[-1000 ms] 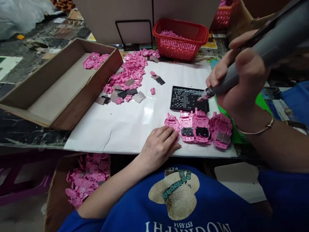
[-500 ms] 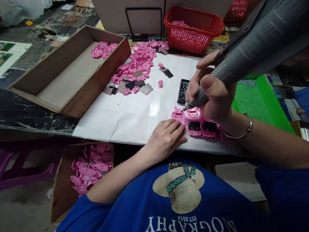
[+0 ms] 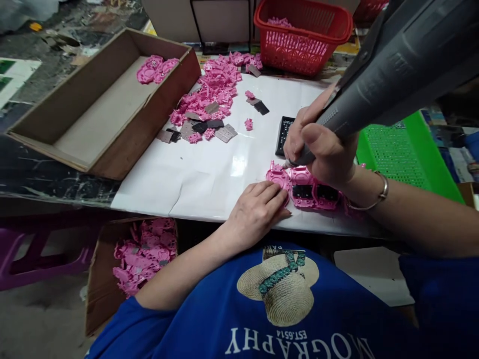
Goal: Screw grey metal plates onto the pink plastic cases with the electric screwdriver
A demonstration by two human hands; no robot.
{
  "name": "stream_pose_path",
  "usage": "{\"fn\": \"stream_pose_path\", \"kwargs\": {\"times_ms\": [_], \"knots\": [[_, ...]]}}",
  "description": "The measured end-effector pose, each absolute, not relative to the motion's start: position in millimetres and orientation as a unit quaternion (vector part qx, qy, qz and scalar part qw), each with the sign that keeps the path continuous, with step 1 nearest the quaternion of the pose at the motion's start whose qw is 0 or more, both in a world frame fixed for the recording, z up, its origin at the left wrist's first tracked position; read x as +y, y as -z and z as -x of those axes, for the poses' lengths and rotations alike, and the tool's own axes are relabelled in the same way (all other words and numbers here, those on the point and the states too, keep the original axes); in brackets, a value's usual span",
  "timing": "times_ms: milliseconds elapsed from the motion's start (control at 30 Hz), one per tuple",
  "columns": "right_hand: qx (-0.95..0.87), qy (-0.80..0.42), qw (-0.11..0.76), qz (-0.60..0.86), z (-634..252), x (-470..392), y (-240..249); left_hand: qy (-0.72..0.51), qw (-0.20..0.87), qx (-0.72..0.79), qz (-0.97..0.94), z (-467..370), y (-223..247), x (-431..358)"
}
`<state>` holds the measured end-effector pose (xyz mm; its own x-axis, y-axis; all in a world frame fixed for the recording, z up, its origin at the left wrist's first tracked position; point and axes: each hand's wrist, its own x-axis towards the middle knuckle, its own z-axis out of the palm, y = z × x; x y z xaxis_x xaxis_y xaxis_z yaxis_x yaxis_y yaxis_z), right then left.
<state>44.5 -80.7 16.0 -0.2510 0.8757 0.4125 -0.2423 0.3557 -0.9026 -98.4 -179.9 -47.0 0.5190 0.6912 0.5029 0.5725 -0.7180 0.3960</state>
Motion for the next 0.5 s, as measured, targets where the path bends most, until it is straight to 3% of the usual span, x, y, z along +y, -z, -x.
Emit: {"fn": "stream_pose_path", "kwargs": {"times_ms": [267, 367, 500], "knots": [[-0.609, -0.491, 0.566, 0.259, -51.3, -71.5, -28.0, -0.335, 0.086, 0.356, -0.868, 100.0, 52.7, -177.4], [-0.615, -0.431, 0.613, 0.246, -67.3, -64.4, -54.6, -0.35, 0.106, 0.35, -0.862, 103.0, 54.5, -175.9], [-0.612, -0.331, 0.635, 0.337, -107.0, -50.0, -75.0, -0.399, 0.17, 0.357, -0.827, 104.6, 53.7, -170.6]]}}
